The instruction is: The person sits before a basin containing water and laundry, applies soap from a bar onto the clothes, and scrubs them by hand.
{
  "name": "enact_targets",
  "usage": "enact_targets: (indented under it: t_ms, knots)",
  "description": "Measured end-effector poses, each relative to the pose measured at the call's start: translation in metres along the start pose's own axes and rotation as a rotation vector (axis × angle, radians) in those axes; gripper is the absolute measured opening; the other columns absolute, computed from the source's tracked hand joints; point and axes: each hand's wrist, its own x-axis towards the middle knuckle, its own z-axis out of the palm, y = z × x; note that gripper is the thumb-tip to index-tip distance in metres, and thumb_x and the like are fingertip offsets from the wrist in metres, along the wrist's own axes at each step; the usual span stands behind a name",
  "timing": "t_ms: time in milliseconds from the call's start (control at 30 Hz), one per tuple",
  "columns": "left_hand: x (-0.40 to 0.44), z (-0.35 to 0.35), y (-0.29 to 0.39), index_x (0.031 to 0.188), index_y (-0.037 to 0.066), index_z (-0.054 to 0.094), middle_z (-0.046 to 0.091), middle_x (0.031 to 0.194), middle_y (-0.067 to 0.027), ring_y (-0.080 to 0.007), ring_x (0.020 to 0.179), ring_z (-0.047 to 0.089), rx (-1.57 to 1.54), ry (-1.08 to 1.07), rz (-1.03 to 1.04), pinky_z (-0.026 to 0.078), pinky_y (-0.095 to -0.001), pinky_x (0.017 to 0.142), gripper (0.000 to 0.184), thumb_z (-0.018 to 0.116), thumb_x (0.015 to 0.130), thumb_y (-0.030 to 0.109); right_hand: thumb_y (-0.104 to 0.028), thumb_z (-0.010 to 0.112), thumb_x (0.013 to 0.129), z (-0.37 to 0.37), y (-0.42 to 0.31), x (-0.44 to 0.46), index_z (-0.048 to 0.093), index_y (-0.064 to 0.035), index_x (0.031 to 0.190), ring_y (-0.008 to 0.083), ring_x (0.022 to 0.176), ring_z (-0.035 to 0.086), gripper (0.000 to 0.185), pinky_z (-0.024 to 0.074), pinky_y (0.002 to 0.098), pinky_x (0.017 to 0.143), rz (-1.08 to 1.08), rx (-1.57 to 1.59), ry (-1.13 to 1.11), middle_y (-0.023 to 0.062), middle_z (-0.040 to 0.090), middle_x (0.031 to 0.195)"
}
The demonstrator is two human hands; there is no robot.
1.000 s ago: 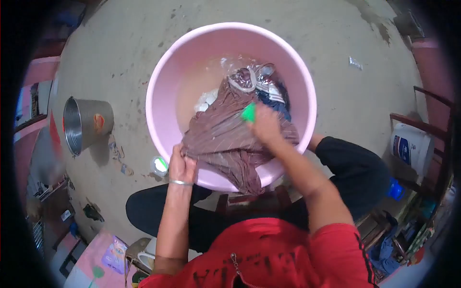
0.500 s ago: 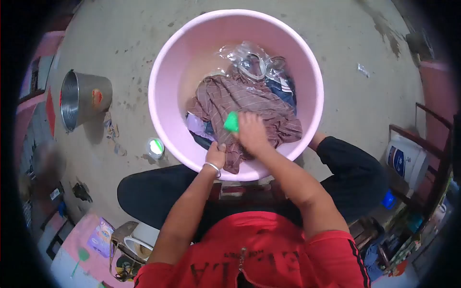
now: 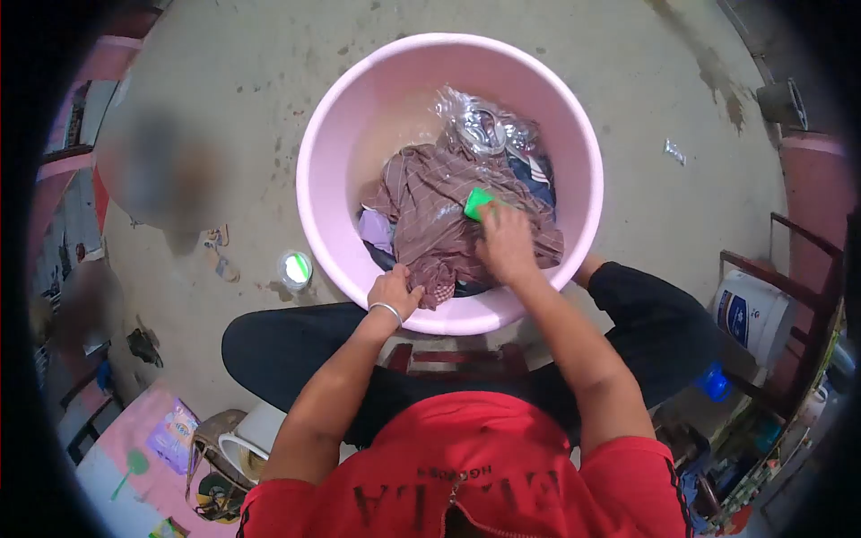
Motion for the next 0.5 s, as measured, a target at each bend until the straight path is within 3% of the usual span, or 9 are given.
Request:
enact_targets:
  t_ms: [67, 167, 233, 267, 333, 367, 400, 500]
  knots:
    - [0.002, -0.008, 0.012, 0.104, 0.004, 0.054, 0.062, 0.101, -0.0193, -0.0359, 0.097, 0.058, 0.068, -0.050, -0.028, 0.048, -0.0433, 0.082, 0.037, 0.067, 0.075, 0.024, -0.018, 0.059, 0.075, 0.011, -0.017, -0.011, 0.054, -0.0073, 0.114, 0.0296, 0.106, 0.050, 0.041, 0.0379, 0.0427, 0.092, -0.099, 0.050, -0.211, 0.0125, 0.054, 0.112]
    - [-0.001, -0.014, 0.014, 0.096, 0.004, 0.053, 0.061, 0.092, -0.0201, -0.0388, 0.088, 0.059, 0.124, -0.073, 0.004, 0.048, -0.0443, 0.080, 0.031, 0.066, 0.076, 0.023, -0.019, 0.058, 0.076, 0.027, -0.024, -0.015, 0.055, -0.0075, 0.109, 0.0288, 0.104, 0.052, 0.034, 0.0389, 0.0422, 0.089, -0.173, 0.018, -0.121, 0.0122, 0.057, 0.107]
    - [-0.014, -0.023, 0.013, 0.088, 0.004, 0.050, 0.057, 0.078, -0.0135, -0.0301, 0.073, 0.060, 0.059, 0.331, 0.240, 0.051, -0.0399, 0.071, 0.020, 0.062, 0.078, 0.016, -0.020, 0.057, 0.079, 0.029, -0.020, -0.013, 0.055, -0.0062, 0.101, 0.0300, 0.099, 0.055, 0.026, 0.0402, 0.0425, 0.085, -0.114, 0.052, -0.282, 0.0141, 0.062, 0.096]
    - [-0.017, -0.028, 0.006, 0.088, 0.004, 0.050, 0.057, 0.078, -0.0135, -0.0301, 0.073, 0.060, 0.068, 0.330, 0.234, 0.051, -0.0399, 0.071, 0.020, 0.062, 0.078, 0.016, -0.020, 0.057, 0.079, 0.028, -0.018, -0.013, 0.055, -0.0062, 0.101, 0.0300, 0.099, 0.055, 0.026, 0.0402, 0.0425, 0.085, -0.116, 0.063, -0.280, 0.0141, 0.062, 0.096]
    - [-0.021, -0.039, -0.006, 0.083, 0.005, 0.045, 0.048, 0.072, -0.0035, -0.0147, 0.062, 0.053, -0.930, 0.014, -0.008, 0.049, -0.0303, 0.060, 0.010, 0.055, 0.081, 0.007, -0.019, 0.056, 0.080, 0.020, -0.008, -0.015, 0.055, -0.0051, 0.094, 0.0314, 0.091, 0.059, 0.020, 0.0418, 0.0439, 0.081, -0.069, 0.295, -0.381, 0.0163, 0.064, 0.087]
    - [-0.031, -0.048, -0.001, 0.087, 0.007, 0.042, 0.045, 0.073, 0.0018, -0.0056, 0.062, 0.045, -1.181, -0.019, -0.021, 0.042, -0.0221, 0.052, 0.008, 0.048, 0.084, 0.002, -0.019, 0.056, 0.079, 0.008, -0.004, -0.017, 0.056, -0.0070, 0.092, 0.0324, 0.085, 0.061, 0.018, 0.0440, 0.0451, 0.077, -0.049, 0.292, -0.434, 0.0171, 0.064, 0.086]
    - [-0.034, -0.050, -0.005, 0.087, 0.007, 0.042, 0.045, 0.073, 0.0018, -0.0056, 0.062, 0.045, -1.184, -0.015, -0.020, 0.042, -0.0221, 0.052, 0.008, 0.048, 0.084, 0.002, -0.019, 0.056, 0.079, -0.001, 0.002, -0.019, 0.056, -0.0070, 0.092, 0.0324, 0.085, 0.061, 0.018, 0.0440, 0.0451, 0.077, -0.053, 0.290, -0.433, 0.0171, 0.064, 0.086]
    - [-0.053, -0.057, -0.005, 0.095, 0.007, 0.039, 0.046, 0.070, 0.0008, -0.0072, 0.063, 0.047, -0.634, -0.074, 0.321, 0.039, -0.0231, 0.052, 0.014, 0.049, 0.085, 0.005, -0.024, 0.056, 0.077, -0.008, 0.033, -0.029, 0.059, -0.0137, 0.099, 0.0338, 0.084, 0.063, 0.024, 0.0480, 0.0439, 0.074, -0.096, 0.438, -0.813, 0.0160, 0.065, 0.086]
